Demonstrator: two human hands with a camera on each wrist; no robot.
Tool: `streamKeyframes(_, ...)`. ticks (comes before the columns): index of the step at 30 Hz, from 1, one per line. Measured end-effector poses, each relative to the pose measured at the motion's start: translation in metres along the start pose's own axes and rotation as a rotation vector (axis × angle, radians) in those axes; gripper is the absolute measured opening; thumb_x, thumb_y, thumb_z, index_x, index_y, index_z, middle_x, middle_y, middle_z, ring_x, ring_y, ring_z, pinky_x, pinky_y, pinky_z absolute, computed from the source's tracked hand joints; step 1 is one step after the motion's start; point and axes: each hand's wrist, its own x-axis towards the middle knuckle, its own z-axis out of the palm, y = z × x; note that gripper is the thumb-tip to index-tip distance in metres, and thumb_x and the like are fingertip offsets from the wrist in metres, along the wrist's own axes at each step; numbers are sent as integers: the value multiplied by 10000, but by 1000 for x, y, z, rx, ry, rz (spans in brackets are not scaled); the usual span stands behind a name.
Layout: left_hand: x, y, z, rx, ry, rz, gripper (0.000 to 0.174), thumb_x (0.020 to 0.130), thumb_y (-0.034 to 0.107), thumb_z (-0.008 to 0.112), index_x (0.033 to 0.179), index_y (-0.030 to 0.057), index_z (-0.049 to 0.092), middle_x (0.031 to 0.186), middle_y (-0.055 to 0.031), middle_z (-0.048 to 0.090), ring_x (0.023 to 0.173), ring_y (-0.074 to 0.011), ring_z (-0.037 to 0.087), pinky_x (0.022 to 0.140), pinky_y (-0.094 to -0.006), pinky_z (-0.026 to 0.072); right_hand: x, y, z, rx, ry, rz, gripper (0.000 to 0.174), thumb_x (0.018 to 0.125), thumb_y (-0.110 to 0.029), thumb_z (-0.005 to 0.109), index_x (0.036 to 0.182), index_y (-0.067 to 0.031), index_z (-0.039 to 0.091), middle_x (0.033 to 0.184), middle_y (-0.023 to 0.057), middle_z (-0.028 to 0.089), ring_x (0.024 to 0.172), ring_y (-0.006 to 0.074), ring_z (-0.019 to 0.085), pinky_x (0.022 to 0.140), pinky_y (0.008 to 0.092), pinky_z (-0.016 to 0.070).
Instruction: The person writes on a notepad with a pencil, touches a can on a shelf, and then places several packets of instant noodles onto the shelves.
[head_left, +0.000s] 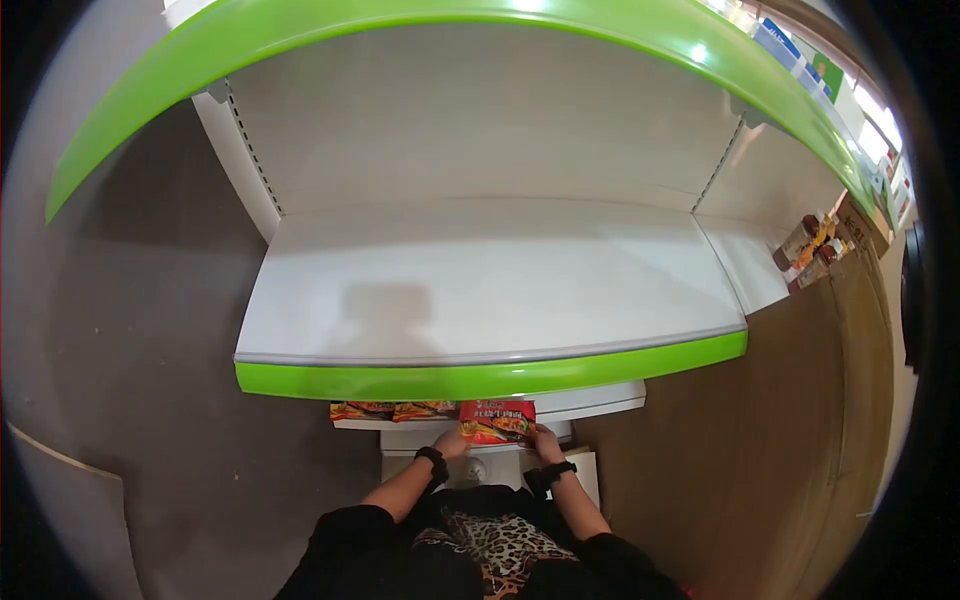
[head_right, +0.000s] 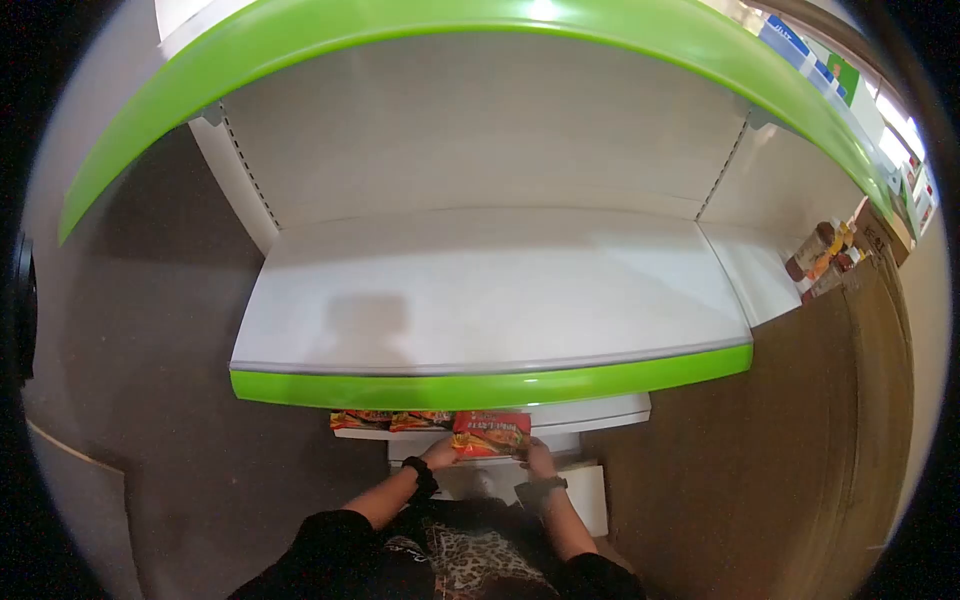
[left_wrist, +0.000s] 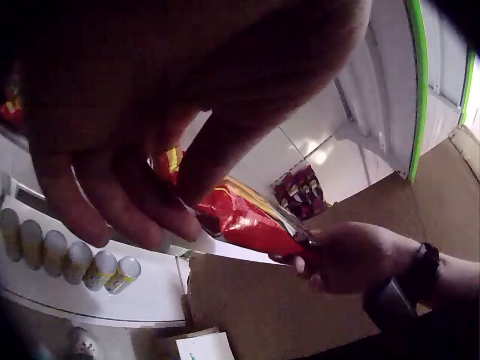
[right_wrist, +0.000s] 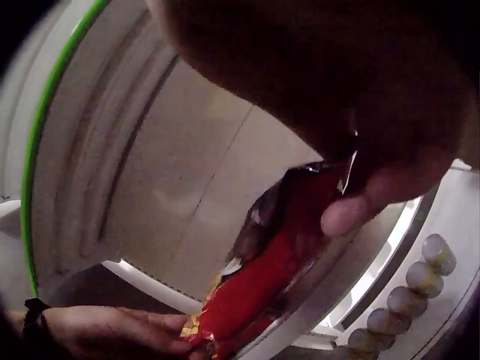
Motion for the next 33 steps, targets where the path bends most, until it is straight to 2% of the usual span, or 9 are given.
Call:
streamKeyframes(5,21,18,-11,-163,-32,-359,219,684,195,498,786,2,516,604,-67,505,570,-197,479,558,-327,368,34,5,-6,115,-5,76,226,801,-189,469,986,-68,516,797,50,592,635,134,574,517,265,441)
streamKeyframes(6,21,21,-14,-168,-24,-354,219,684,195,498,786,2,516,604,-67,505,570,-197,479,558,-327,368,24,1,-7,-259,-21,-257,228,782,-195,502,958,-52,526,792,64,594,664,162,577,557,278,444)
streamKeyframes(7,20,23,-16,-268,-59,-446,272,717,262,512,895,56,516,774,-53,499,710,-174,466,664,-315,363,15,-6,-8,-631,-37,-592,234,762,-200,535,929,-36,536,788,77,595,693,190,580,596,290,448)
streamKeyframes(12,32,35,-23,-405,-82,-519,458,756,410,514,1097,110,459,1066,-68,473,971,-190,442,832,-344,336,24,-39,-7,-913,-151,-451,276,750,-181,538,979,-26,523,870,106,589,813,223,565,696,341,432)
streamKeyframes(14,35,36,-27,-464,12,-464,576,738,487,510,1166,119,394,1179,-102,411,1066,-218,409,861,-377,327,51,-37,2,181,-90,93,362,769,-143,490,1116,-61,433,1013,97,532,934,230,517,778,399,398)
streamKeyframes(18,36,17,-28,-557,21,-363,614,738,516,496,1180,108,375,1211,-135,383,1109,-232,384,876,-381,325,61,-36,2,165,-84,112,376,771,-140,483,1133,-66,411,1033,94,516,950,232,507,787,411,390)
streamKeyframes(23,-8,93,-43,-189,-10,-350,553,770,469,476,1106,31,446,1088,-130,476,1002,-239,426,830,-306,348,65,-27,3,135,-82,149,401,775,-134,471,1160,-74,374,1067,89,489,976,235,489,802,430,377)
streamKeyframes(29,28,-9,-31,128,-247,-225,310,795,324,463,997,89,487,761,-5,449,601,-101,391,501,-264,353,60,-12,-7,108,-54,177,434,780,-127,456,1193,-83,329,1107,84,457,1007,239,468,820,454,361)
streamKeyframes(33,15,-34,-34,-47,-249,-234,282,812,304,448,994,94,495,717,15,455,538,-87,376,447,-240,328,68,13,-17,156,-91,140,487,782,-124,450,1230,-81,265,1116,83,430,1032,246,453,817,482,361)
